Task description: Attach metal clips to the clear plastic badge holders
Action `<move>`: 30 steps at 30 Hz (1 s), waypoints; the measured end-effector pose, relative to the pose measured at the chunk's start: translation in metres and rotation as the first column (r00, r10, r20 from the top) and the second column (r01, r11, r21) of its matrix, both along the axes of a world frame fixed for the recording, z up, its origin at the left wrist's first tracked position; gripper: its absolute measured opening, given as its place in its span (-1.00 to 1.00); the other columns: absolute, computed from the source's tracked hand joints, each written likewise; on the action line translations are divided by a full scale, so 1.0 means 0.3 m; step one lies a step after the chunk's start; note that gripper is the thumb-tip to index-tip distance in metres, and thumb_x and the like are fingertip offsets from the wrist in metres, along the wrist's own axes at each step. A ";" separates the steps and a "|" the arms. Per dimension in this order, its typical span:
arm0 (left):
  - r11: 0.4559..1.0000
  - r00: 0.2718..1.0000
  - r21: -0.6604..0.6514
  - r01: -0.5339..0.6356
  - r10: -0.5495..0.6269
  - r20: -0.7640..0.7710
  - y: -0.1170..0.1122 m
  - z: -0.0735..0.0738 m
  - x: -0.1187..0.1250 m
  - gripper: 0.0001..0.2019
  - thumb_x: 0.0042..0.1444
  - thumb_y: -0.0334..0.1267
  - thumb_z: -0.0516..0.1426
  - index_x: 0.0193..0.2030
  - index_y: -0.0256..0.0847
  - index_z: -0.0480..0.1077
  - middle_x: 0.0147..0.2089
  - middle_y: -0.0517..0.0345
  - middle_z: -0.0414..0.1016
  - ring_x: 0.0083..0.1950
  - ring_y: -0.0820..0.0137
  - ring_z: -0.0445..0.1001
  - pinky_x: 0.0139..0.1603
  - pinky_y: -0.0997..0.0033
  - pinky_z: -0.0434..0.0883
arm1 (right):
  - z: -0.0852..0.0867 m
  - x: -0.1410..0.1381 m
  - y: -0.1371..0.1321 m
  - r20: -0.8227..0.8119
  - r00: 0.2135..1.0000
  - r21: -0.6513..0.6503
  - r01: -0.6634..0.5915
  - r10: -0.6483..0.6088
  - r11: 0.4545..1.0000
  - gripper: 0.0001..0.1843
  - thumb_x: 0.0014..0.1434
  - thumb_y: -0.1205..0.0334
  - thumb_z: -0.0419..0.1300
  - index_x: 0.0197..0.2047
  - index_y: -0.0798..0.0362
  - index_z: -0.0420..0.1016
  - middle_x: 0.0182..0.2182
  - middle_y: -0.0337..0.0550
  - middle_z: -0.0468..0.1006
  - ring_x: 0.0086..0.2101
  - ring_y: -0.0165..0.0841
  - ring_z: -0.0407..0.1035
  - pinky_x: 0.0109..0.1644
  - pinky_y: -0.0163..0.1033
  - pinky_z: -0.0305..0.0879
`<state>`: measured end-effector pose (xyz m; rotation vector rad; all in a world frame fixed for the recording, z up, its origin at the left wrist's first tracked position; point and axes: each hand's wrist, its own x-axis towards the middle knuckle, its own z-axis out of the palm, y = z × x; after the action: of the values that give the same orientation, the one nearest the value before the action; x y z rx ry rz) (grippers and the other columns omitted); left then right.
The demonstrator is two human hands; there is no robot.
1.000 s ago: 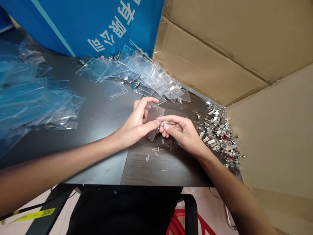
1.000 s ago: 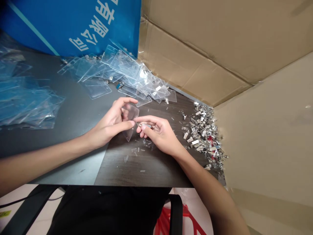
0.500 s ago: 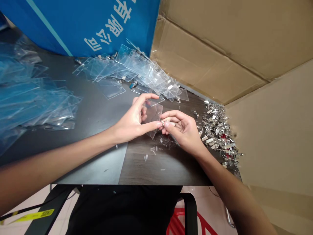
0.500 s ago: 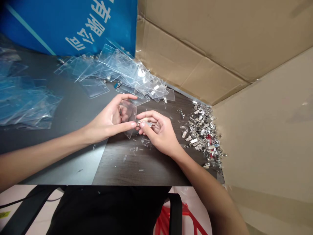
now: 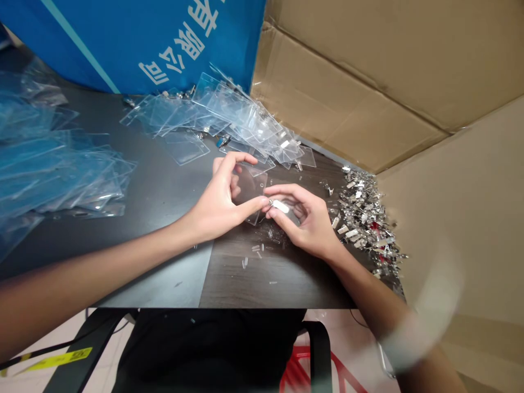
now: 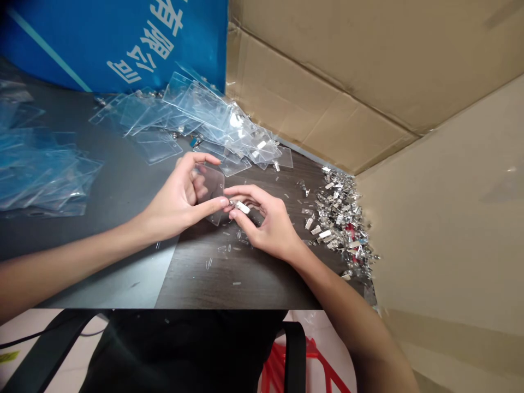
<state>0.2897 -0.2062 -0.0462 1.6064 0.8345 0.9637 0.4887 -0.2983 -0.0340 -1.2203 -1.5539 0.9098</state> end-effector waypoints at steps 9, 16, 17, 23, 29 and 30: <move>0.992 0.998 -0.111 0.065 -0.066 -0.009 -0.015 0.004 0.001 -0.34 0.02 -0.16 0.46 0.24 0.02 0.34 0.05 0.13 0.19 -0.18 0.42 0.28 -0.12 0.31 0.40 | -0.006 0.004 -0.005 0.181 0.983 0.151 0.013 -0.040 0.988 -0.72 0.48 0.25 0.32 0.21 -0.03 0.66 0.05 -0.04 0.77 -0.06 -0.21 0.71 0.20 -0.01 0.67; 0.999 0.999 -0.054 0.008 -0.010 -0.037 -0.023 0.009 0.005 -0.38 0.03 -0.19 0.47 0.21 0.01 0.37 0.03 0.13 0.19 -0.15 0.39 0.25 -0.10 0.32 0.38 | -0.010 0.008 -0.004 0.325 0.939 0.300 0.005 -0.108 0.954 -0.69 0.45 0.26 0.33 0.22 -0.07 0.67 0.07 -0.04 0.79 -0.04 -0.17 0.71 0.19 0.01 0.67; 0.999 0.999 -0.045 -0.005 0.002 -0.047 -0.024 0.010 0.006 -0.40 0.04 -0.20 0.46 0.20 0.00 0.37 0.04 0.12 0.20 -0.12 0.36 0.27 -0.08 0.31 0.40 | -0.009 0.008 -0.003 0.332 0.937 0.303 0.002 -0.107 0.953 -0.67 0.44 0.23 0.35 0.23 -0.07 0.67 0.07 -0.04 0.79 -0.04 -0.17 0.71 0.18 0.01 0.67; 0.999 0.996 -0.029 -0.038 0.035 -0.086 -0.035 0.013 0.010 -0.44 0.07 -0.21 0.46 0.17 -0.02 0.39 0.13 0.08 0.21 0.04 0.29 0.35 0.02 0.24 0.44 | 0.010 -0.004 -0.007 0.247 0.963 0.264 0.040 -0.108 0.964 -0.76 0.49 0.28 0.28 0.17 -0.03 0.65 -0.01 -0.08 0.80 -0.08 -0.24 0.72 0.09 -0.10 0.65; 1.000 0.995 -0.004 -0.010 0.010 -0.099 -0.044 0.017 0.012 -0.45 0.08 -0.18 0.47 0.17 -0.01 0.40 0.10 0.10 0.22 -0.01 0.31 0.34 -0.04 0.26 0.44 | 0.018 -0.002 -0.010 0.159 0.984 0.133 0.064 -0.085 0.989 -0.78 0.42 0.28 0.31 0.11 -0.03 0.60 -0.17 -0.15 0.71 -0.22 -0.27 0.60 -0.06 -0.10 0.53; 1.000 0.995 -0.002 -0.001 0.000 -0.102 -0.044 0.016 0.012 -0.46 0.09 -0.18 0.46 0.17 -0.02 0.40 0.09 0.11 0.22 -0.06 0.33 0.33 -0.07 0.26 0.43 | 0.016 0.000 -0.008 0.137 0.988 0.117 0.060 -0.076 0.991 -0.78 0.41 0.28 0.31 0.10 -0.03 0.58 -0.20 -0.17 0.69 -0.24 -0.28 0.58 -0.08 -0.10 0.50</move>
<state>0.2932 -0.2195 -0.0413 1.6646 0.9053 0.8866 0.4886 -0.3008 -0.0291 -1.2711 -1.6417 0.6953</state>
